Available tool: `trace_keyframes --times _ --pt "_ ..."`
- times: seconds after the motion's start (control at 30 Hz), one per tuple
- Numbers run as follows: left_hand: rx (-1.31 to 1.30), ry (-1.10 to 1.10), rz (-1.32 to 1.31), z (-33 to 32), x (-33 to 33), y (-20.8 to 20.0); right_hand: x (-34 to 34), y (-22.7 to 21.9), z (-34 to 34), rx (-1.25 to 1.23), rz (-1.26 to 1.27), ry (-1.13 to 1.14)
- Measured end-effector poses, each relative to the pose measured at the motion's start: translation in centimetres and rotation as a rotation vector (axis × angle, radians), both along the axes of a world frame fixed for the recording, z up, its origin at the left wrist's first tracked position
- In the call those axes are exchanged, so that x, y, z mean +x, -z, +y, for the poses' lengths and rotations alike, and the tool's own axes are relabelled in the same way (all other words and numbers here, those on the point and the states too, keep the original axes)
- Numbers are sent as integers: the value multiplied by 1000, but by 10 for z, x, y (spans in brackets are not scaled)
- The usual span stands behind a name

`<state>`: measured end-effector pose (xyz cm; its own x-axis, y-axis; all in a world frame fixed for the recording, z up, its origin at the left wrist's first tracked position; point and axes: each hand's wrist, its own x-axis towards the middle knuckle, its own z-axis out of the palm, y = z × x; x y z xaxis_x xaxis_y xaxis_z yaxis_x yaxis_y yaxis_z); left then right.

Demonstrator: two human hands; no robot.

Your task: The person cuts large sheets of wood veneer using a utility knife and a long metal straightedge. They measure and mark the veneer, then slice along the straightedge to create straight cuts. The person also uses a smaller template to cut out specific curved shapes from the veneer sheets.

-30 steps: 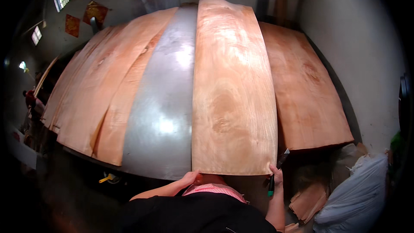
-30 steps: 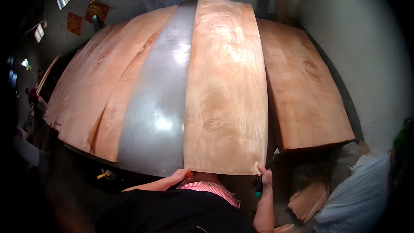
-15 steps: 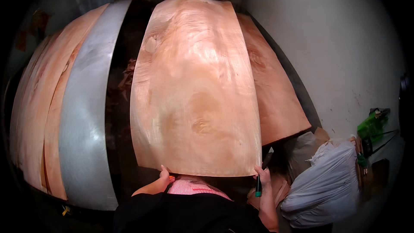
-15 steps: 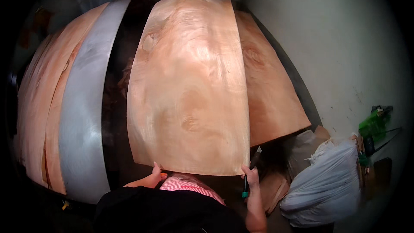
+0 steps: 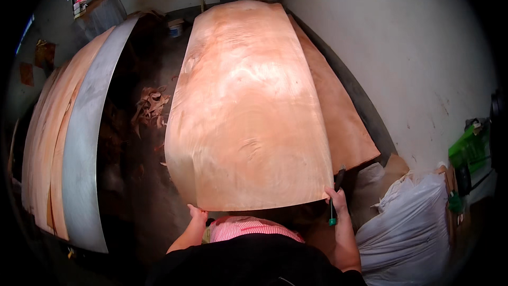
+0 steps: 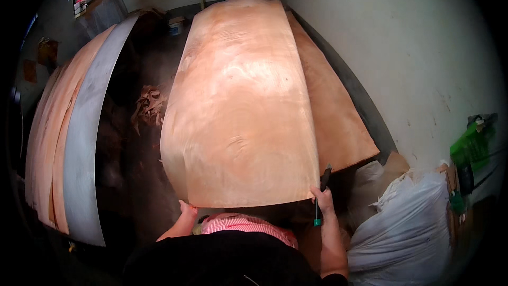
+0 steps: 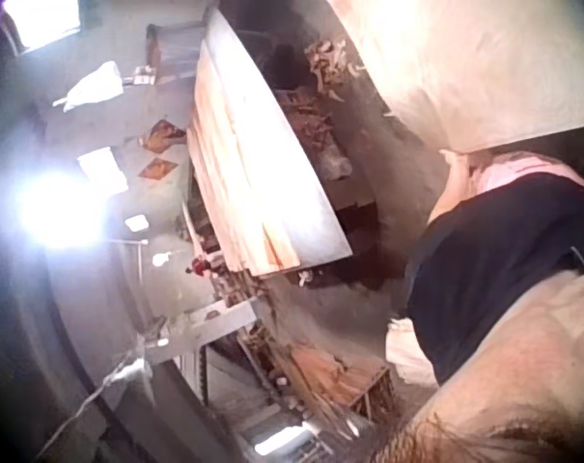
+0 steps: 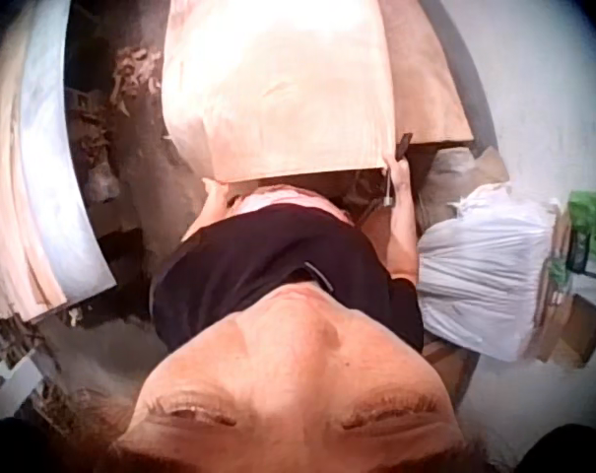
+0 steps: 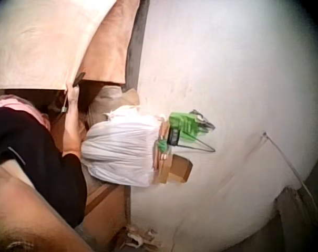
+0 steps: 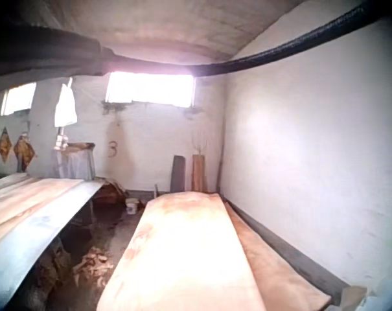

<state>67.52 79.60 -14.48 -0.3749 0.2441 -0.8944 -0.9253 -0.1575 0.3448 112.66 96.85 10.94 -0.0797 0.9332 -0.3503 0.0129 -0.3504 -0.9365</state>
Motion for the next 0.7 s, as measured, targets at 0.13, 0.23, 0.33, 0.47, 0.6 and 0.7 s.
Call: trace_keyframes --times 0.13,0.23,0.33,0.47,0.6,0.7 --pt "-39 -84 136 4 75 -15 85 -13 49 -25 -11 18" --pt "74 -142 141 18 122 -38 150 -6 87 3 -25 -97" --pt "93 -17 129 45 159 -85 186 1 118 19 -145 -75" --pt "50 -18 237 96 192 -85 219 30 172 82 -243 -100" --pt "10 -83 361 155 218 -61 237 52 230 99 -569 -109" --pt "-89 -67 444 201 251 -70 252 61 270 181 -641 -61"
